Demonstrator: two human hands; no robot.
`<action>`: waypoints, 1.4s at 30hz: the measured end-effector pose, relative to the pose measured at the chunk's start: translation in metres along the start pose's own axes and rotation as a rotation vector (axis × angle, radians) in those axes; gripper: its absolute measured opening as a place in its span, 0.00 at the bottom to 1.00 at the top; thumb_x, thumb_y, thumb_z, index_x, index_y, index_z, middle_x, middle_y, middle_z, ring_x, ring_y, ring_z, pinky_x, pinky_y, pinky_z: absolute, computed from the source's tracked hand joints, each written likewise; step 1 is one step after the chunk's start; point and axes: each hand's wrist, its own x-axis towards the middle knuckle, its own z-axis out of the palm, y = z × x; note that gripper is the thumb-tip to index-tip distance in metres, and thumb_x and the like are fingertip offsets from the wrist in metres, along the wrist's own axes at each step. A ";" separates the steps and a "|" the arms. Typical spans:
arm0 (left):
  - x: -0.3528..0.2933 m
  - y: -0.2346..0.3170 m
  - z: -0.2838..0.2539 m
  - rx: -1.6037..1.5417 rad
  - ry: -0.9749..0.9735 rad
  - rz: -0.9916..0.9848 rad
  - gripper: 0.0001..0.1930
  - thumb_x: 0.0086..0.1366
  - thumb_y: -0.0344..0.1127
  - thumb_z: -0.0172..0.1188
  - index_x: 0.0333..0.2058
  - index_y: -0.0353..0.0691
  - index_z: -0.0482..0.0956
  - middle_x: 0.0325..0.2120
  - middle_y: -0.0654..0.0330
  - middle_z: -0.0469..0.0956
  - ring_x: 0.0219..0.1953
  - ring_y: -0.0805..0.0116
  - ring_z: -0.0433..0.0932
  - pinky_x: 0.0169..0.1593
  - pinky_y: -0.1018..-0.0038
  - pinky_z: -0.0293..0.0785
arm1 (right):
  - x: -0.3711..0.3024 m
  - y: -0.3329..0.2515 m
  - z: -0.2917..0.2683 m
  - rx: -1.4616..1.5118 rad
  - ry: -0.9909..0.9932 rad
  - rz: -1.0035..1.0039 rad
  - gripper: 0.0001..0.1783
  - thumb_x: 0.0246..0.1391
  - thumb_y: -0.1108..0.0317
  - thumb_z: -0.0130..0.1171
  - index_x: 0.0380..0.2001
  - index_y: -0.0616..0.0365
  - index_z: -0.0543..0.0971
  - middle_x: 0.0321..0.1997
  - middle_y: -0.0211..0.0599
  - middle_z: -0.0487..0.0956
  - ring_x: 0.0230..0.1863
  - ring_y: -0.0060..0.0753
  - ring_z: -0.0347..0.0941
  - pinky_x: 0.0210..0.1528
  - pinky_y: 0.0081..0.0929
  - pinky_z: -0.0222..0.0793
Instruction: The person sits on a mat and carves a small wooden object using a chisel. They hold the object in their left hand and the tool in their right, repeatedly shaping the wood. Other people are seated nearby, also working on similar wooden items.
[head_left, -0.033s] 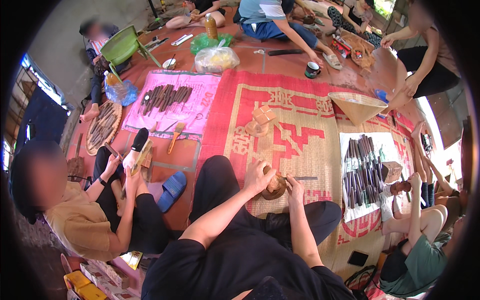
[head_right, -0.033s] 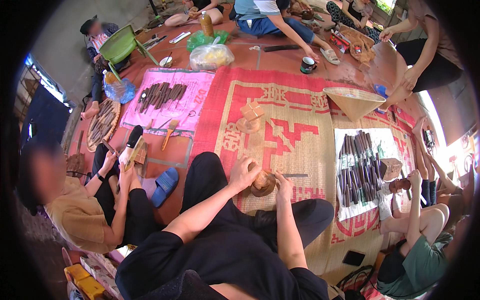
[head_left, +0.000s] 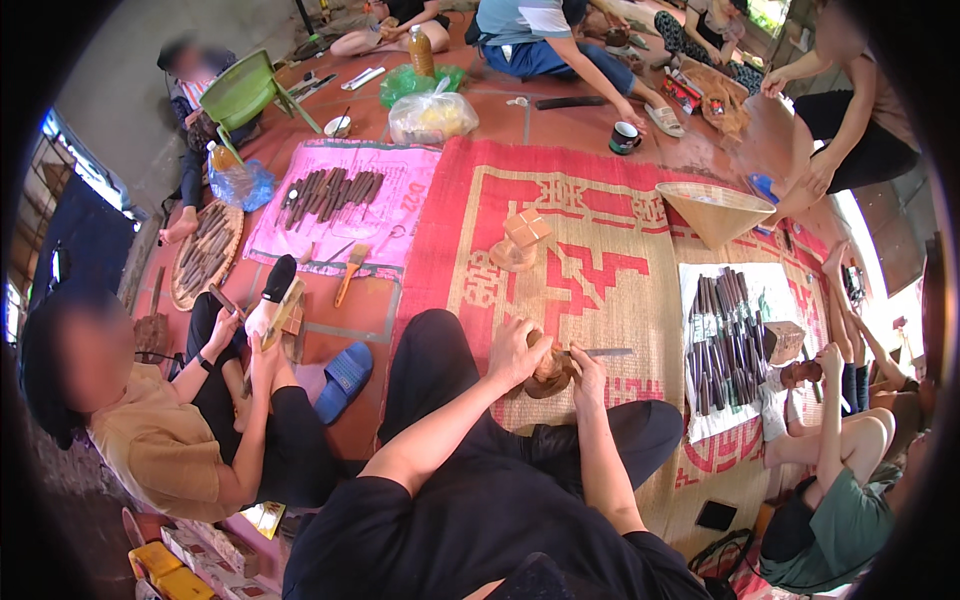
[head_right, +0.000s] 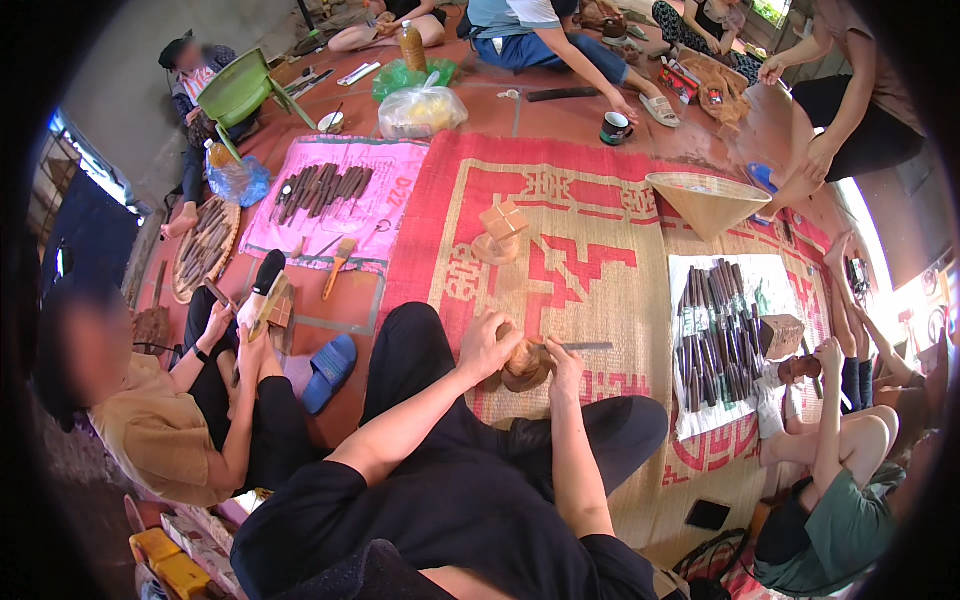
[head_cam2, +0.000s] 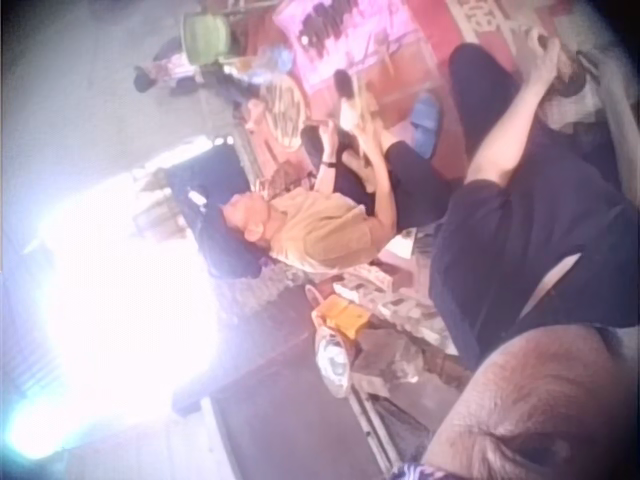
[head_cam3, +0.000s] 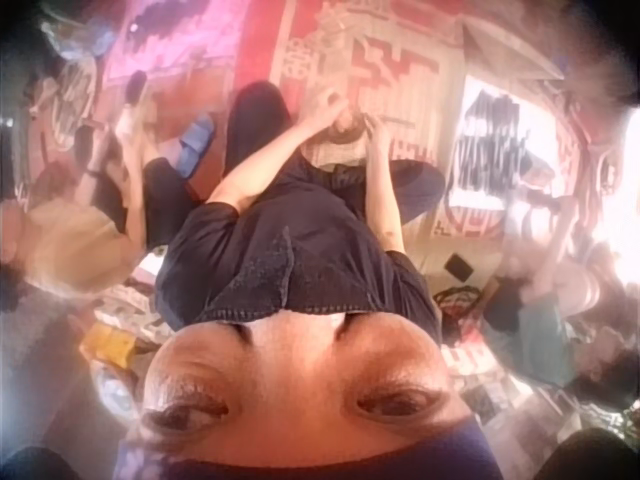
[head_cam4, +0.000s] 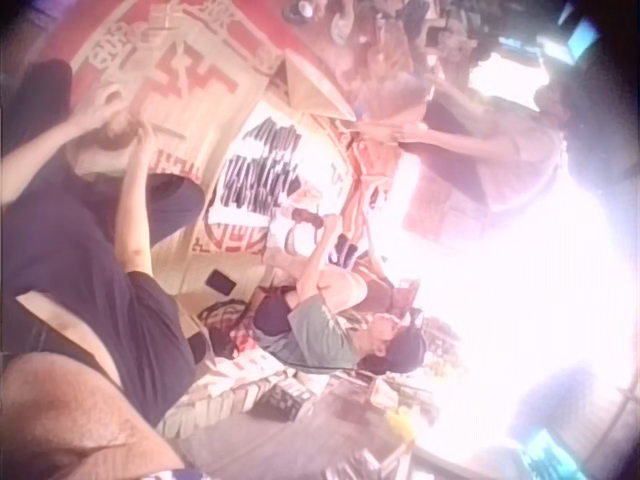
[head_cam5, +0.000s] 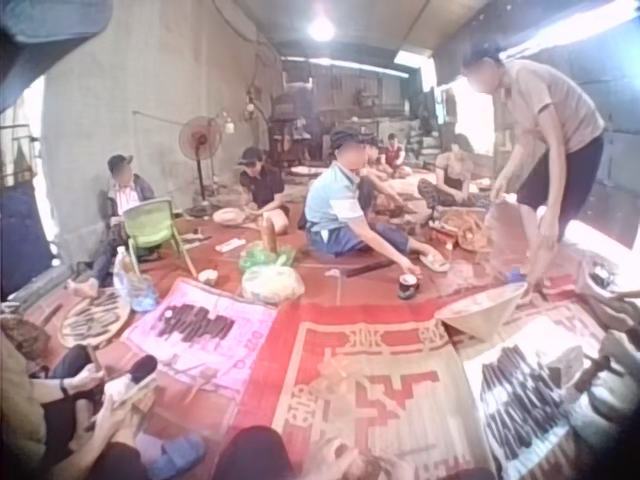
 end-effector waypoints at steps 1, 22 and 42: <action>0.000 0.000 0.000 0.016 0.000 0.004 0.14 0.55 0.45 0.59 0.32 0.41 0.76 0.34 0.55 0.74 0.39 0.51 0.72 0.43 0.60 0.70 | 0.001 0.004 0.003 -0.016 -0.033 -0.022 0.12 0.46 0.74 0.64 0.37 0.60 0.80 0.34 0.31 0.79 0.35 0.22 0.74 0.40 0.20 0.65; -0.002 -0.016 0.007 0.047 -0.003 0.067 0.14 0.55 0.47 0.60 0.32 0.42 0.76 0.34 0.56 0.74 0.38 0.51 0.73 0.43 0.59 0.70 | 0.003 0.008 -0.016 -0.133 0.077 0.069 0.17 0.48 0.68 0.63 0.43 0.59 0.80 0.40 0.30 0.79 0.42 0.22 0.72 0.43 0.25 0.59; -0.001 0.005 -0.008 -0.023 0.027 -0.029 0.12 0.55 0.42 0.59 0.30 0.39 0.76 0.32 0.53 0.73 0.37 0.51 0.72 0.42 0.61 0.69 | -0.009 0.014 -0.013 -0.076 0.025 0.008 0.23 0.45 0.74 0.64 0.48 0.64 0.77 0.43 0.31 0.77 0.45 0.22 0.70 0.46 0.16 0.60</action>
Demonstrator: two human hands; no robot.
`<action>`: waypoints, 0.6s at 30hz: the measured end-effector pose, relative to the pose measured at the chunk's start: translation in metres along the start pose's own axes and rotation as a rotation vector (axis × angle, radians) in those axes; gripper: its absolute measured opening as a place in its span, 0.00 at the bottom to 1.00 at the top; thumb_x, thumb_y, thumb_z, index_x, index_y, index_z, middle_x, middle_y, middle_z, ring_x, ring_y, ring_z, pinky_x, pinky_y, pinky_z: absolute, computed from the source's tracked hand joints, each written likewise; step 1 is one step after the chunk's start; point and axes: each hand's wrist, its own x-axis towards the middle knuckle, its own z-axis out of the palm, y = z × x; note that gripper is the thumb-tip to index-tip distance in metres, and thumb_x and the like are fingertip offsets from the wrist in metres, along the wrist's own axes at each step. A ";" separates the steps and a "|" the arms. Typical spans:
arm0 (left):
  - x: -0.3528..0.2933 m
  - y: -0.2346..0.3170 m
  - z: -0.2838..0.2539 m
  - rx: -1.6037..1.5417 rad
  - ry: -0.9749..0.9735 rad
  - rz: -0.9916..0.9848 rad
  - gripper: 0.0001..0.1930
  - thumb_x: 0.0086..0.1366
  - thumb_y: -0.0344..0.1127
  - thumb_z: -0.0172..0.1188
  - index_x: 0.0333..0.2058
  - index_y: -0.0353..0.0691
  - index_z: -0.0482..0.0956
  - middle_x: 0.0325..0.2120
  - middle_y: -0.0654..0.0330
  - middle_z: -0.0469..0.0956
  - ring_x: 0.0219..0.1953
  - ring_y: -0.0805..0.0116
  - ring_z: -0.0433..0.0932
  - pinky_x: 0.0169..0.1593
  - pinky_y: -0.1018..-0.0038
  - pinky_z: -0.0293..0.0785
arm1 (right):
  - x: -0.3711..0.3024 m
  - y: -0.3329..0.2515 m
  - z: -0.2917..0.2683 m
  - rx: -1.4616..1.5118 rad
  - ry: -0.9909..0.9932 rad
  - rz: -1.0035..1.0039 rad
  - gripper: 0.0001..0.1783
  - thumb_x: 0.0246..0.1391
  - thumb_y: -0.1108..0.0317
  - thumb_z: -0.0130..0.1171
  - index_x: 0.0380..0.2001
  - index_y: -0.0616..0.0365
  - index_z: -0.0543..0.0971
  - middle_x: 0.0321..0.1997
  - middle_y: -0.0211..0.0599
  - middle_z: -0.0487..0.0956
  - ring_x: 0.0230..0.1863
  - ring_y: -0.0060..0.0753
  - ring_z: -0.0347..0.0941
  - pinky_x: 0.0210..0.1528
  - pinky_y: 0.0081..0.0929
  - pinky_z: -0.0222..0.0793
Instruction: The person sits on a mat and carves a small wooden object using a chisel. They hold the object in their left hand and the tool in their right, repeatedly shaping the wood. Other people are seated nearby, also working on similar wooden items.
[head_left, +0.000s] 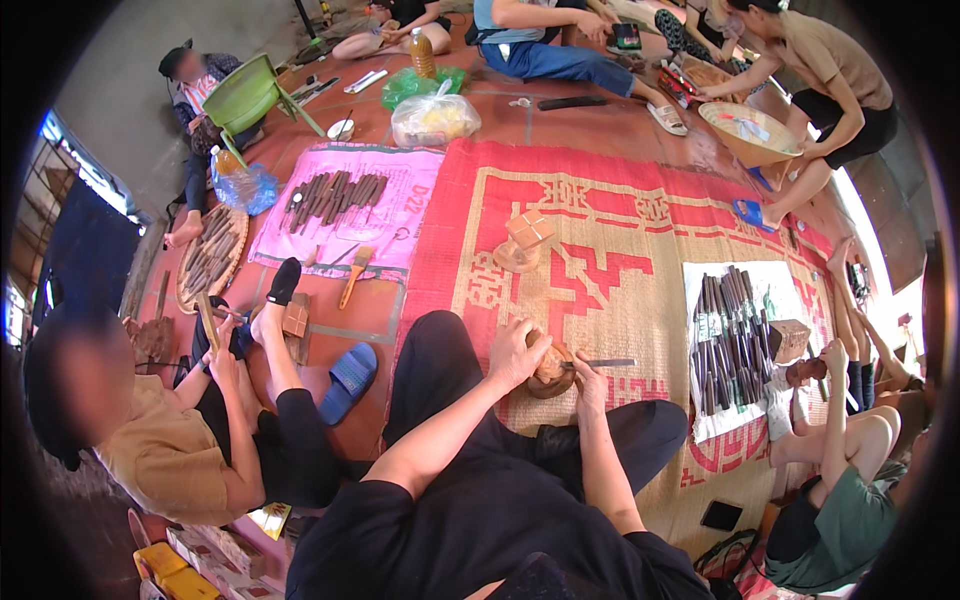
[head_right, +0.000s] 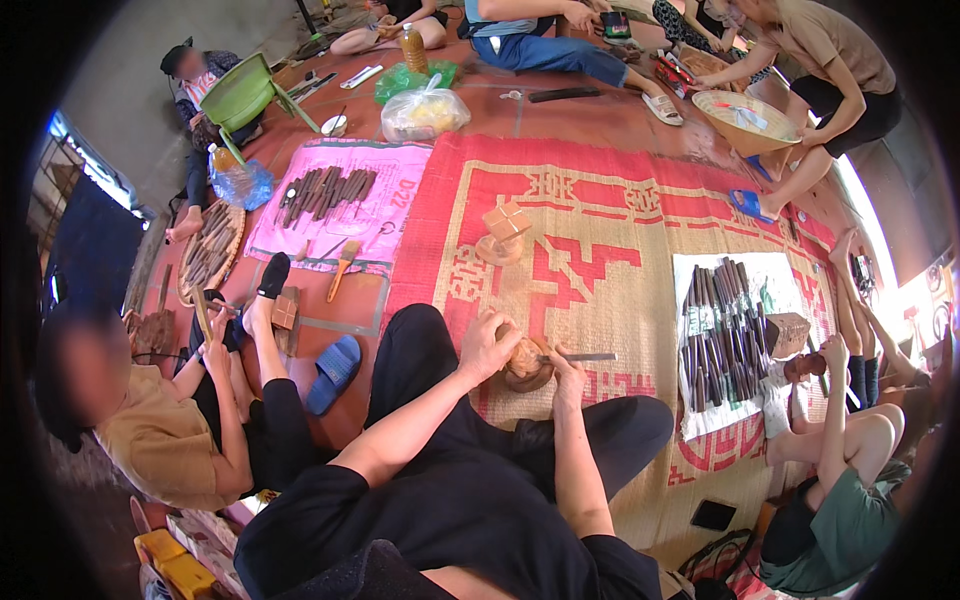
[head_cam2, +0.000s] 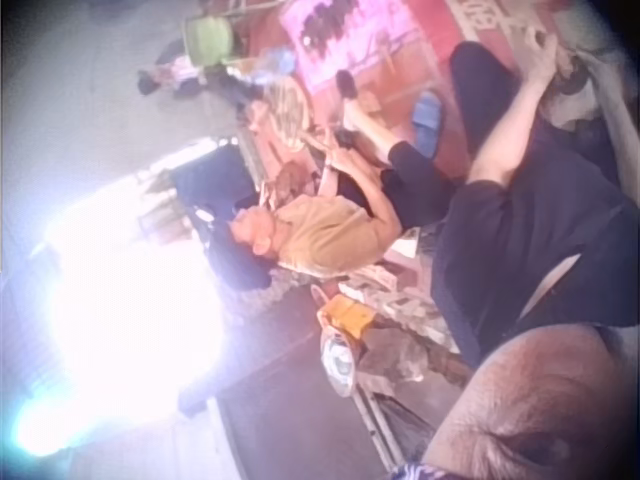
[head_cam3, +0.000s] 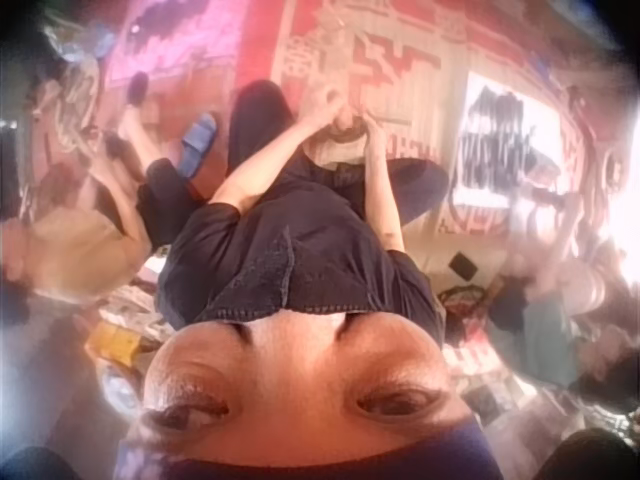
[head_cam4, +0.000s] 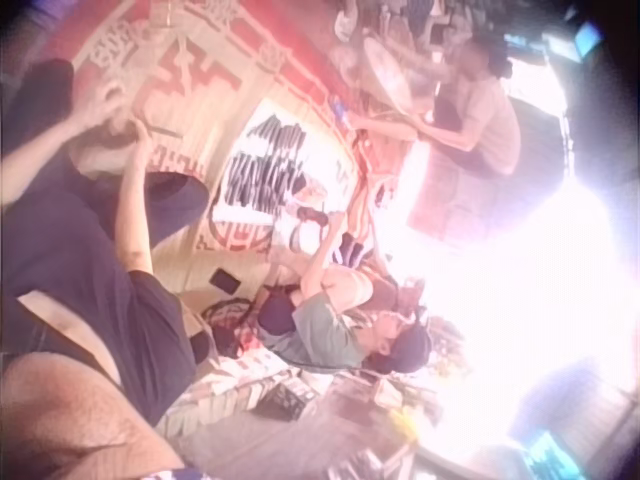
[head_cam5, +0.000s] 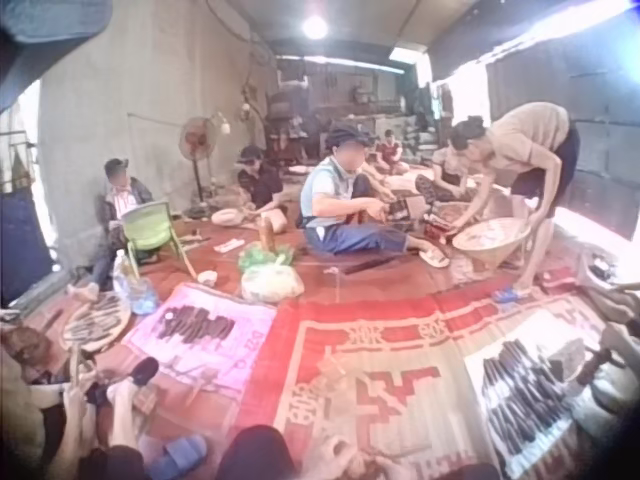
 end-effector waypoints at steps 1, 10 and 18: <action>-0.001 -0.005 0.001 0.002 0.008 0.009 0.13 0.55 0.44 0.60 0.31 0.40 0.76 0.33 0.53 0.74 0.38 0.50 0.72 0.42 0.60 0.69 | -0.003 -0.004 -0.003 -0.012 0.090 0.051 0.23 0.45 0.74 0.65 0.48 0.64 0.77 0.43 0.31 0.77 0.45 0.22 0.70 0.45 0.15 0.60; 0.002 -0.002 0.002 0.009 -0.013 -0.001 0.13 0.56 0.44 0.60 0.31 0.40 0.76 0.33 0.53 0.73 0.37 0.50 0.72 0.41 0.61 0.69 | -0.006 0.008 0.006 0.109 -0.099 -0.105 0.23 0.48 0.75 0.62 0.50 0.67 0.74 0.41 0.34 0.78 0.43 0.24 0.73 0.49 0.21 0.65; 0.003 -0.006 0.004 0.003 -0.001 -0.009 0.15 0.56 0.46 0.60 0.33 0.39 0.76 0.34 0.52 0.74 0.38 0.49 0.74 0.41 0.60 0.70 | 0.002 0.015 -0.004 0.107 -0.118 -0.101 0.24 0.47 0.73 0.63 0.50 0.67 0.74 0.43 0.34 0.77 0.46 0.27 0.71 0.52 0.25 0.64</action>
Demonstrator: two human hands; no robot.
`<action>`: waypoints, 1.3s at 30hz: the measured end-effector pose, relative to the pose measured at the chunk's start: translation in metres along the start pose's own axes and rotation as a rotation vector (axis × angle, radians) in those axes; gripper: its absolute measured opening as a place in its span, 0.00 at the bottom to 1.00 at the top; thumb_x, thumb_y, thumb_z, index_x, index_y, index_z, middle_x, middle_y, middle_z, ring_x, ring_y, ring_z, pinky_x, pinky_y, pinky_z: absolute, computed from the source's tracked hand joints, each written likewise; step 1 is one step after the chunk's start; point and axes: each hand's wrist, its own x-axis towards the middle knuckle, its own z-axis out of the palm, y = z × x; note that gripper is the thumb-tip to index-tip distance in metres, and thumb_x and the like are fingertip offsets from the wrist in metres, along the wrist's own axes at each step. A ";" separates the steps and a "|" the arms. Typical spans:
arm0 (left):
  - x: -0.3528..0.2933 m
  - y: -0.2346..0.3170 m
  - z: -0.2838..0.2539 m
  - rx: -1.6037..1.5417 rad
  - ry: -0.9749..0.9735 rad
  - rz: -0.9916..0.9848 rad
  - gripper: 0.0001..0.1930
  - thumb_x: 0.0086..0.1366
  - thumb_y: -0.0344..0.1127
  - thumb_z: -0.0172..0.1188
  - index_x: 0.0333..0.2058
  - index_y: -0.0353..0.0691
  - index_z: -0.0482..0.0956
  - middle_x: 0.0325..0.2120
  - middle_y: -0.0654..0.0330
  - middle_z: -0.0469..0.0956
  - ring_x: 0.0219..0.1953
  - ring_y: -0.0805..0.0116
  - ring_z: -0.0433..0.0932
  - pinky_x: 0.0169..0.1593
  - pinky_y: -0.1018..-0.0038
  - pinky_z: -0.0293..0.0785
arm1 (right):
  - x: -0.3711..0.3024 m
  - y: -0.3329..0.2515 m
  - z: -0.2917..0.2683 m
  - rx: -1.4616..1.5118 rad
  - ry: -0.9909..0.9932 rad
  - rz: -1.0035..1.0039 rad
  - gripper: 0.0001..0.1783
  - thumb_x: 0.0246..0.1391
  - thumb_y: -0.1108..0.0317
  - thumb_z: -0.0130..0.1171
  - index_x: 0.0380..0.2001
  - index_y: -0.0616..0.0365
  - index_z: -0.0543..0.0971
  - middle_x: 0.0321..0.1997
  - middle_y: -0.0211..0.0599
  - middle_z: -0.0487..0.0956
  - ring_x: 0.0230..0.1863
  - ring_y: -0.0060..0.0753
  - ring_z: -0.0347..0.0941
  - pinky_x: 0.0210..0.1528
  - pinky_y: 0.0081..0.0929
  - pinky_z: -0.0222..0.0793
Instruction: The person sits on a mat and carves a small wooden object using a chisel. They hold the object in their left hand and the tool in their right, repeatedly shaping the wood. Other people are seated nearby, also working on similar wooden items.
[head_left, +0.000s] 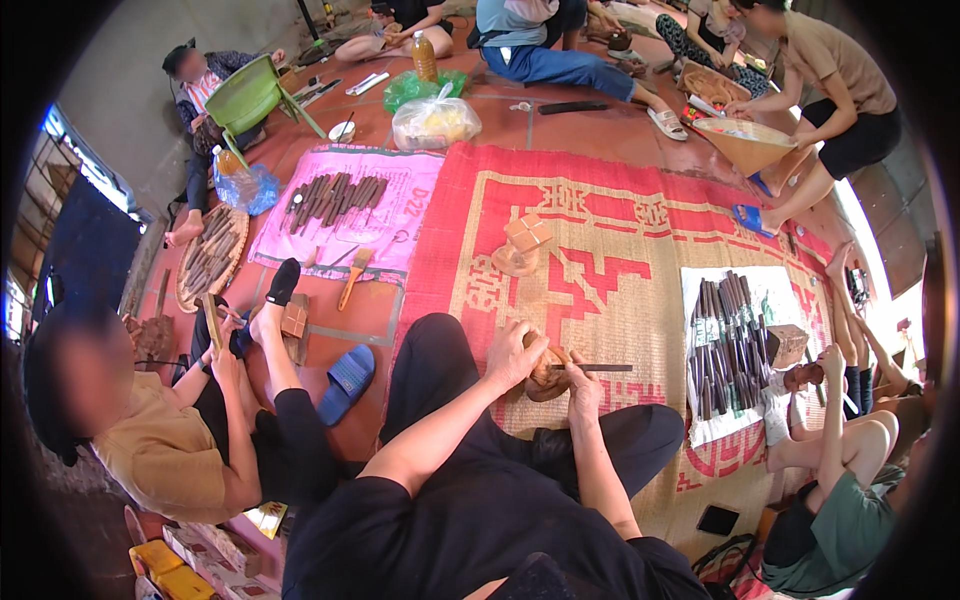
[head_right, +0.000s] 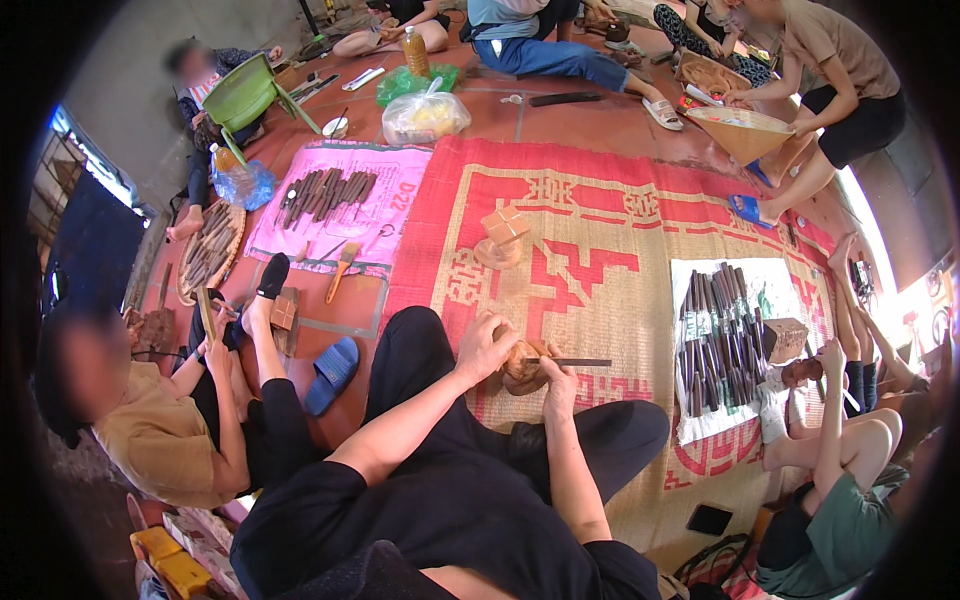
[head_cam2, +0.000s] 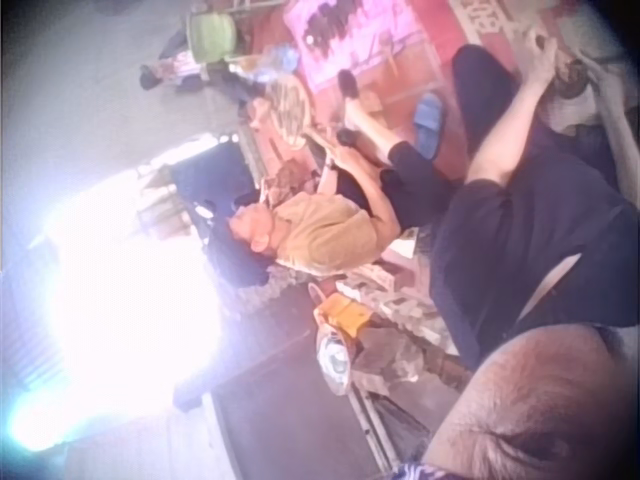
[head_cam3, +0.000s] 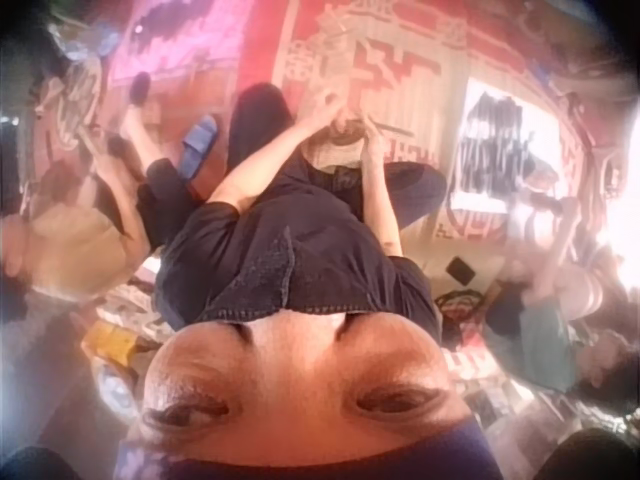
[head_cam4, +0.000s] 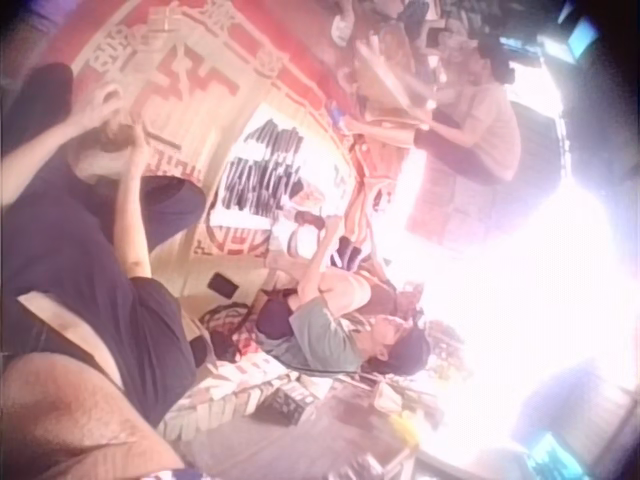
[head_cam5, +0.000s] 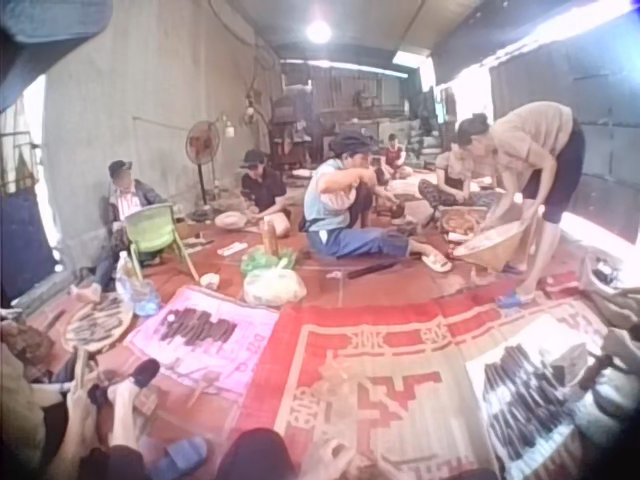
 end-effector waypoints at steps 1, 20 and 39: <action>0.001 0.003 -0.002 0.026 -0.013 0.003 0.15 0.56 0.46 0.60 0.33 0.39 0.76 0.34 0.52 0.74 0.39 0.49 0.74 0.42 0.60 0.70 | 0.001 0.001 0.004 -0.034 -0.031 -0.039 0.24 0.47 0.74 0.63 0.50 0.67 0.74 0.43 0.34 0.76 0.47 0.27 0.71 0.52 0.26 0.64; 0.000 0.002 -0.002 -0.032 -0.008 -0.039 0.16 0.54 0.46 0.60 0.32 0.38 0.77 0.34 0.52 0.75 0.39 0.51 0.73 0.42 0.60 0.70 | -0.011 -0.004 -0.017 0.010 0.167 0.152 0.23 0.51 0.75 0.59 0.52 0.64 0.73 0.45 0.34 0.77 0.46 0.24 0.72 0.48 0.23 0.66; 0.001 0.006 -0.005 -0.021 -0.027 -0.053 0.15 0.54 0.47 0.60 0.31 0.40 0.77 0.33 0.52 0.75 0.39 0.50 0.73 0.44 0.59 0.69 | -0.011 0.007 0.003 0.053 0.021 0.021 0.23 0.51 0.75 0.61 0.51 0.65 0.73 0.46 0.36 0.77 0.46 0.29 0.73 0.52 0.25 0.65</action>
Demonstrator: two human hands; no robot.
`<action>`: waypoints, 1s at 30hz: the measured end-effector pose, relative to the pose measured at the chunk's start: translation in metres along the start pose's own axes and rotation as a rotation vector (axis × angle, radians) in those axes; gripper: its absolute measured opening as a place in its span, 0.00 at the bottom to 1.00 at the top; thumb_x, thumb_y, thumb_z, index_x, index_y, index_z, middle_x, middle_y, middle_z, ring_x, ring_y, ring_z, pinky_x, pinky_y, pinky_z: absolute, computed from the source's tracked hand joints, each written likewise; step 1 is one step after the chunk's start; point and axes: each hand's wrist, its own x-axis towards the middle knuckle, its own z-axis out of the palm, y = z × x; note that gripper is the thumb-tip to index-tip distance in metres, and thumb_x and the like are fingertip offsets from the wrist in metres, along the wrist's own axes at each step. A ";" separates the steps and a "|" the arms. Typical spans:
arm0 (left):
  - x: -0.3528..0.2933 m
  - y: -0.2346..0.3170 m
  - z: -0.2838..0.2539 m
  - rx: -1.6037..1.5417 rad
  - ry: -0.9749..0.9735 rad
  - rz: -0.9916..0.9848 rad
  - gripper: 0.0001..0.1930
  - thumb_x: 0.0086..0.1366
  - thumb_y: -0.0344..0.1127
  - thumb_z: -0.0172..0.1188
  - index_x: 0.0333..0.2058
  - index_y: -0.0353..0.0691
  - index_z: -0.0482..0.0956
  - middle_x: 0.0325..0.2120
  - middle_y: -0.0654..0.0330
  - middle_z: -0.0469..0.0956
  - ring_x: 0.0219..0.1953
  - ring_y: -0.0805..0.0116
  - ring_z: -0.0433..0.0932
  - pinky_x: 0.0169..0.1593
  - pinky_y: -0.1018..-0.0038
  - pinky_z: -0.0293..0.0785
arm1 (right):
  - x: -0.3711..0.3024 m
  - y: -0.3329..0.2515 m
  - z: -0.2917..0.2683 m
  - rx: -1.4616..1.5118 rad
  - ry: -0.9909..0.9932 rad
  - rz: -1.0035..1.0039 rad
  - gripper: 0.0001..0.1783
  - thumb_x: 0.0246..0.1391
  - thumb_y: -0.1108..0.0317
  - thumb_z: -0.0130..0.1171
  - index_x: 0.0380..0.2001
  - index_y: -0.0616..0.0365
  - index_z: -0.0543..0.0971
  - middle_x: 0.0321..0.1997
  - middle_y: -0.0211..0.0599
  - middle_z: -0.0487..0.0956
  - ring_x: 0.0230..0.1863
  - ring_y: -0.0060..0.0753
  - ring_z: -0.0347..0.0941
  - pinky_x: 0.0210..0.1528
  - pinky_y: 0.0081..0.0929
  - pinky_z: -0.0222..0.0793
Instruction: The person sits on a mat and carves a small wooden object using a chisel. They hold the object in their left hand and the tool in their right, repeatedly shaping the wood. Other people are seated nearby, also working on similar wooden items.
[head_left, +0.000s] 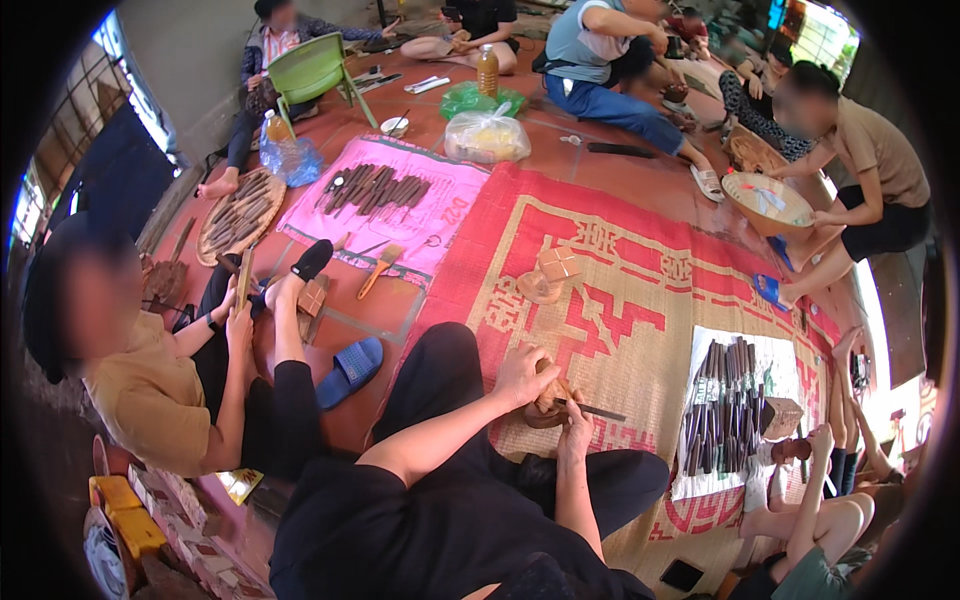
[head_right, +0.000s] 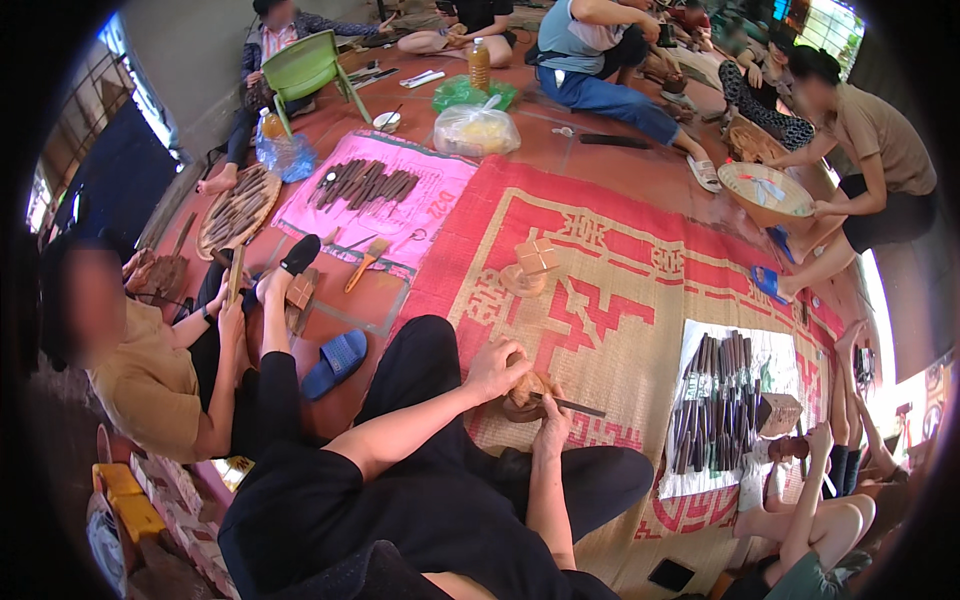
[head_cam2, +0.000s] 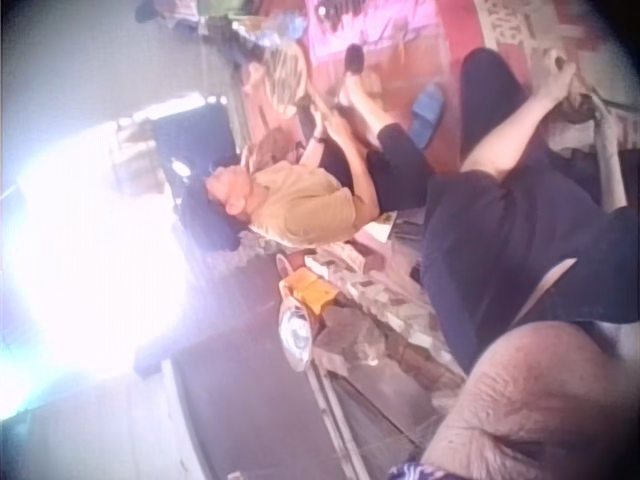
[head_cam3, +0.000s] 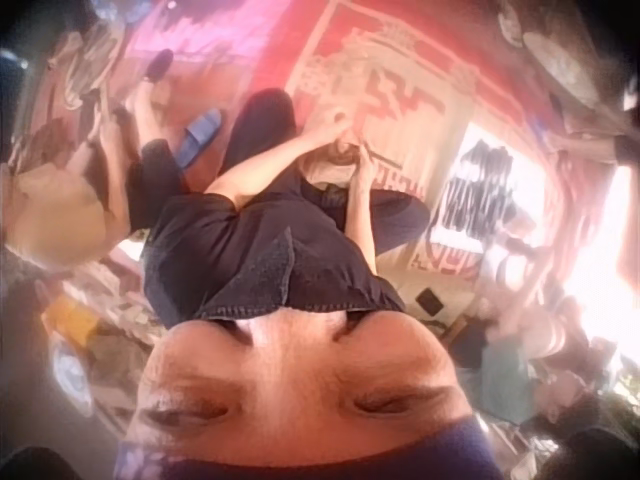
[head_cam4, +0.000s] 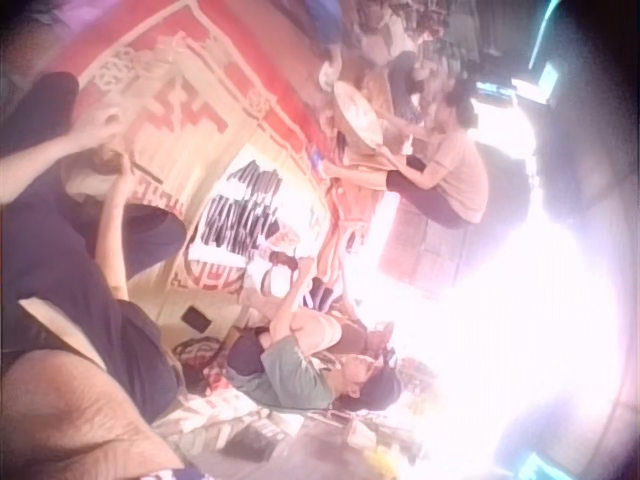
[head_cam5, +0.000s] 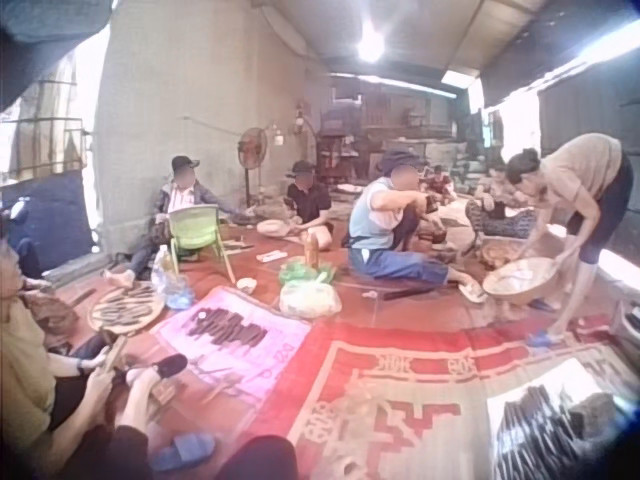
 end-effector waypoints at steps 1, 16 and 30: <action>-0.001 0.001 0.000 -0.004 0.016 -0.005 0.15 0.54 0.47 0.61 0.31 0.40 0.77 0.33 0.51 0.75 0.38 0.50 0.73 0.43 0.60 0.69 | 0.006 0.005 -0.013 0.052 0.044 0.060 0.22 0.51 0.75 0.61 0.51 0.64 0.73 0.46 0.36 0.77 0.45 0.28 0.73 0.51 0.25 0.66; 0.001 -0.006 0.002 -0.024 0.013 0.021 0.14 0.54 0.45 0.60 0.30 0.40 0.77 0.32 0.51 0.74 0.36 0.50 0.74 0.40 0.60 0.68 | -0.001 -0.015 -0.007 -0.043 0.148 0.080 0.23 0.51 0.73 0.61 0.52 0.63 0.72 0.45 0.33 0.75 0.46 0.23 0.71 0.49 0.21 0.64; 0.001 -0.004 0.000 -0.020 0.012 -0.025 0.15 0.55 0.47 0.60 0.31 0.41 0.77 0.34 0.53 0.75 0.39 0.49 0.73 0.43 0.59 0.69 | -0.008 -0.022 -0.001 -0.053 0.146 0.026 0.27 0.48 0.73 0.63 0.53 0.65 0.71 0.44 0.32 0.75 0.44 0.24 0.71 0.46 0.21 0.66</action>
